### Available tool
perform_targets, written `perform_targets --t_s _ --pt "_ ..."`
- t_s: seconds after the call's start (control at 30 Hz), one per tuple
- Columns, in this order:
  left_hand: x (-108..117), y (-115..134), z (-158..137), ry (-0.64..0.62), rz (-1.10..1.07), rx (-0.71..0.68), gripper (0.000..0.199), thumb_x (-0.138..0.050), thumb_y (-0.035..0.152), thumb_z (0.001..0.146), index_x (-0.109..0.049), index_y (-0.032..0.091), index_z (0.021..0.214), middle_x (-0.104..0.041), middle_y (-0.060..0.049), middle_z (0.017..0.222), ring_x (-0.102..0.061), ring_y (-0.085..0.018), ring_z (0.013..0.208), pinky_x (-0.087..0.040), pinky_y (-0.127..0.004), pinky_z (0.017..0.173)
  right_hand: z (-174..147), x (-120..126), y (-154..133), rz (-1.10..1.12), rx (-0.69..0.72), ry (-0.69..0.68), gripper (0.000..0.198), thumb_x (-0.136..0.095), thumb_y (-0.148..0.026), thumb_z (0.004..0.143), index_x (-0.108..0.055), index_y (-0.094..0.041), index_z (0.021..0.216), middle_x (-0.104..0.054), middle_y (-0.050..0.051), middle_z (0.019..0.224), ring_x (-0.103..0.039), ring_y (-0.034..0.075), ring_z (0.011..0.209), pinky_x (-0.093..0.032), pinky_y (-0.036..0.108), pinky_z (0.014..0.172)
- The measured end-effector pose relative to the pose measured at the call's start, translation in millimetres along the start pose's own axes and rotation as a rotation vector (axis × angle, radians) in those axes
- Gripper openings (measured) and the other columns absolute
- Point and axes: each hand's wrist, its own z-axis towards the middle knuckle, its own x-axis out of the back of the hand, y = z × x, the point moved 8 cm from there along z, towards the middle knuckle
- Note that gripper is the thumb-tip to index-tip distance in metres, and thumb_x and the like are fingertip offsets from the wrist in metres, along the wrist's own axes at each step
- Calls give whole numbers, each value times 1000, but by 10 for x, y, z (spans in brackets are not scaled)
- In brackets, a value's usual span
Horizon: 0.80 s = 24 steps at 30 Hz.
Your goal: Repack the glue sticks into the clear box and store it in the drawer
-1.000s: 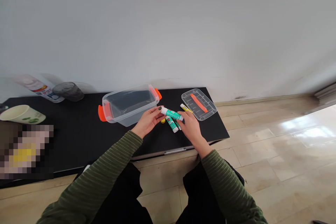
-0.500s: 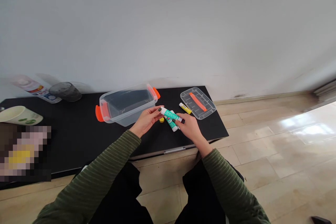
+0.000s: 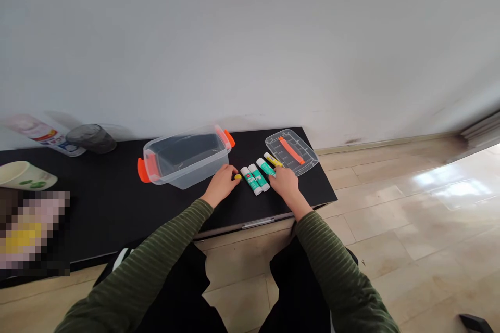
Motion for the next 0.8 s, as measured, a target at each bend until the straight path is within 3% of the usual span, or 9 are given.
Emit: perform_targets --t_s 0.27,0.5,0.67,0.8 --pt "-138 24 49 -61 91 -30 12 -63 17 84 -60 18 96 -61 -12 106 -61 -28 101 -46 -38 88 87 -144 -89 -49 54 -19 29 -57 -32 89 -69 -17 112 -72 16 106 -68 29 100 -48 34 77" --pt "-130 22 41 -79 102 -25 11 -58 13 84 -60 17 93 -63 -13 103 -62 -29 100 -45 -37 86 159 -90 -72 -18 47 -23 25 -59 -38 90 -75 -21 99 -72 14 103 -67 29 97 -50 37 78" --pt "-28 16 34 -80 31 20 12 -58 14 86 -58 18 97 -67 -13 99 -64 -29 97 -45 -36 83 319 79 -56 38 83 176 30 -51 -23 95 -66 -21 121 -63 16 123 -53 29 122 -51 38 83" --pt "-8 -47 45 -75 -100 72 12 -60 14 84 -58 20 94 -70 -11 97 -66 -27 92 -46 -36 81 437 -53 -26 -10 65 138 29 -52 -22 95 -65 -18 121 -59 18 124 -50 30 123 -52 40 84"
